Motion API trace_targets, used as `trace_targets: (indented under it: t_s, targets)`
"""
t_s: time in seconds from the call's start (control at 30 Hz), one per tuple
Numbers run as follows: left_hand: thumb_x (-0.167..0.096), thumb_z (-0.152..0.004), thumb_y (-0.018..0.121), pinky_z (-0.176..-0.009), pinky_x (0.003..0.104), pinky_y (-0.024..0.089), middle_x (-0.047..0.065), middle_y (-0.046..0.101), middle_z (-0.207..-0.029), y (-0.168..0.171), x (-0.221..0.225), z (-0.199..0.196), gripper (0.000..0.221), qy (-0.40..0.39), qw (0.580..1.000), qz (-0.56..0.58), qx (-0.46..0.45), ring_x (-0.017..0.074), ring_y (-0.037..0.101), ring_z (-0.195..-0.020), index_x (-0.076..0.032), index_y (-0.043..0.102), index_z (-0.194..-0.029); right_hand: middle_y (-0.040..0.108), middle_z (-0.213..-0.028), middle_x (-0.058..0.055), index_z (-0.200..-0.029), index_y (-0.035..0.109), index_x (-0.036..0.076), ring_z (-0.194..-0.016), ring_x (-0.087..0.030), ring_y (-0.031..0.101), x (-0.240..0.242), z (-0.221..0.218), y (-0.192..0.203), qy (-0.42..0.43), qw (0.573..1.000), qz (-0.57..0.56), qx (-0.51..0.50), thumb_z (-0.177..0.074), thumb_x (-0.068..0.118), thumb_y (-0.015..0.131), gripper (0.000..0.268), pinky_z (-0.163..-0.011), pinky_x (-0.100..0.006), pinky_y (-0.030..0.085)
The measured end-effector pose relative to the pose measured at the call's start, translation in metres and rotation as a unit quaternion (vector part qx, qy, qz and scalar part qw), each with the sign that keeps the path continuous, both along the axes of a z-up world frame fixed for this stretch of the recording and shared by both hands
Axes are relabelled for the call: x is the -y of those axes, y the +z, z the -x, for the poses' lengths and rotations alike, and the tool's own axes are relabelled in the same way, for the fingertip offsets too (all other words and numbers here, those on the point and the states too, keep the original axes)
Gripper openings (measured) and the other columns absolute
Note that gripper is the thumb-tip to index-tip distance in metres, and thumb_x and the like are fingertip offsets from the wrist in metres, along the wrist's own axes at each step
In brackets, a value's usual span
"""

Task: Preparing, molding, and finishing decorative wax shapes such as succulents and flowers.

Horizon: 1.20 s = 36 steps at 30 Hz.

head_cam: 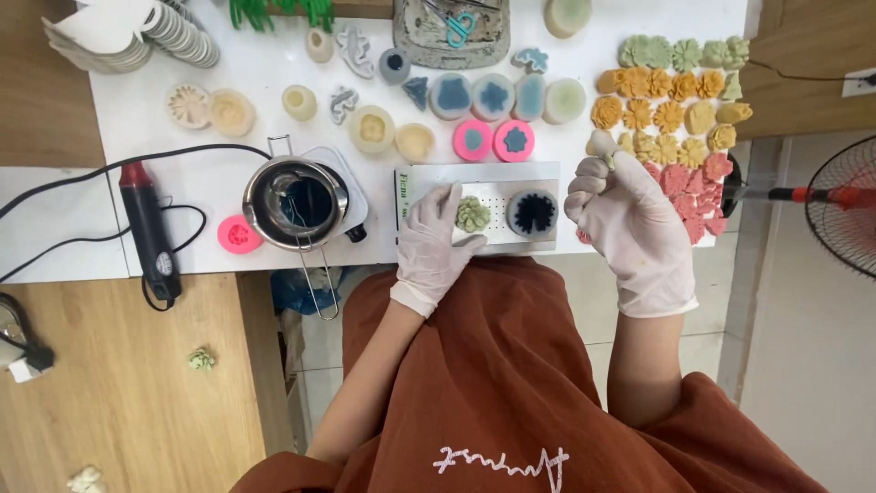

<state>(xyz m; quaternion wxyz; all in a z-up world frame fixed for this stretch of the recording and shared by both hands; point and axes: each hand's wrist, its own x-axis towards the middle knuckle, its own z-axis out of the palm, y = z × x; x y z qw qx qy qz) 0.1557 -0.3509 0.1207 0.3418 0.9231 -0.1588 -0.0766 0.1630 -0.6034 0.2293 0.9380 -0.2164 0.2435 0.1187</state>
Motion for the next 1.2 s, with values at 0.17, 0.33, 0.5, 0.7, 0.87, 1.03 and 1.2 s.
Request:
trace_targets:
  t_s: [0.17,0.33,0.5,0.7,0.87,1.03,1.2]
  targets:
    - [-0.033,-0.076,0.087,-0.103,0.044,0.044,0.008,0.058,-0.132,0.007,0.002,-0.003,0.073,0.014,0.999,0.004,0.047,0.0303,0.054,-0.121,-0.013,0.059,-0.141,0.054,-0.107,-0.005,-0.148,0.054,0.001,-0.099,-0.015,0.053,0.030,0.010,-0.014,-0.040,0.997,-0.061,0.001,-0.110,0.012,0.063,0.040,-0.095,-0.031,0.050]
    - [-0.003,-0.083,0.082,-0.106,0.036,0.050,0.008,0.059,-0.131,0.010,0.001,0.012,0.068,0.104,0.932,0.328,-0.117,0.0206,0.059,-0.120,-0.010,0.058,-0.146,0.057,-0.110,-0.005,-0.143,0.057,0.005,-0.102,-0.016,0.056,0.057,0.016,-0.019,-0.051,0.996,-0.073,-0.014,-0.110,0.012,0.063,0.035,-0.095,-0.032,0.052]
    - [0.014,-0.087,0.077,-0.105,0.032,0.054,0.011,0.062,-0.126,0.054,0.006,0.015,0.072,0.191,0.775,0.517,-0.308,0.0187,0.063,-0.115,-0.007,0.054,-0.152,0.065,-0.112,-0.008,-0.141,0.059,0.001,-0.102,-0.018,0.064,0.067,0.012,-0.030,-0.023,0.999,-0.022,-0.016,-0.108,0.012,0.063,0.035,-0.095,-0.033,0.056]
    - [0.015,-0.084,0.072,-0.113,0.034,0.051,0.005,0.058,-0.135,0.108,0.025,0.005,0.081,0.116,0.748,0.552,-0.349,0.0193,0.061,-0.129,-0.007,0.041,-0.156,0.070,-0.110,-0.013,-0.135,0.061,-0.009,-0.100,-0.021,0.071,0.049,0.007,-0.025,0.064,0.995,0.074,0.012,-0.105,0.007,0.062,0.034,-0.090,-0.033,0.060]
    - [0.004,-0.094,0.066,-0.109,0.036,0.052,0.012,0.061,-0.134,0.126,0.047,-0.001,0.076,0.126,0.722,0.572,-0.368,0.0225,0.064,-0.120,-0.011,0.036,-0.161,0.073,-0.113,-0.015,-0.126,0.065,-0.009,-0.100,-0.023,0.074,0.033,0.009,-0.008,0.141,0.978,0.155,0.002,-0.095,0.000,0.067,0.032,-0.092,-0.035,0.061]
    - [0.000,-0.097,0.064,-0.106,0.035,0.052,0.013,0.066,-0.130,0.112,0.052,0.000,0.055,0.148,0.737,0.534,-0.387,0.0206,0.066,-0.115,-0.005,0.048,-0.150,0.073,-0.113,-0.015,-0.120,0.066,-0.009,-0.101,-0.021,0.075,0.025,0.013,0.003,0.178,0.956,0.230,0.030,-0.089,-0.005,0.071,0.032,-0.093,-0.033,0.061]
    - [0.000,-0.100,0.064,-0.106,0.034,0.052,0.011,0.067,-0.129,0.104,0.058,0.001,0.043,0.164,0.745,0.518,-0.387,0.0170,0.064,-0.116,-0.001,0.059,-0.143,0.075,-0.113,-0.017,-0.116,0.069,-0.009,-0.100,-0.019,0.075,0.024,0.014,0.007,0.203,0.941,0.269,0.017,-0.089,-0.003,0.071,0.028,-0.090,-0.031,0.061]
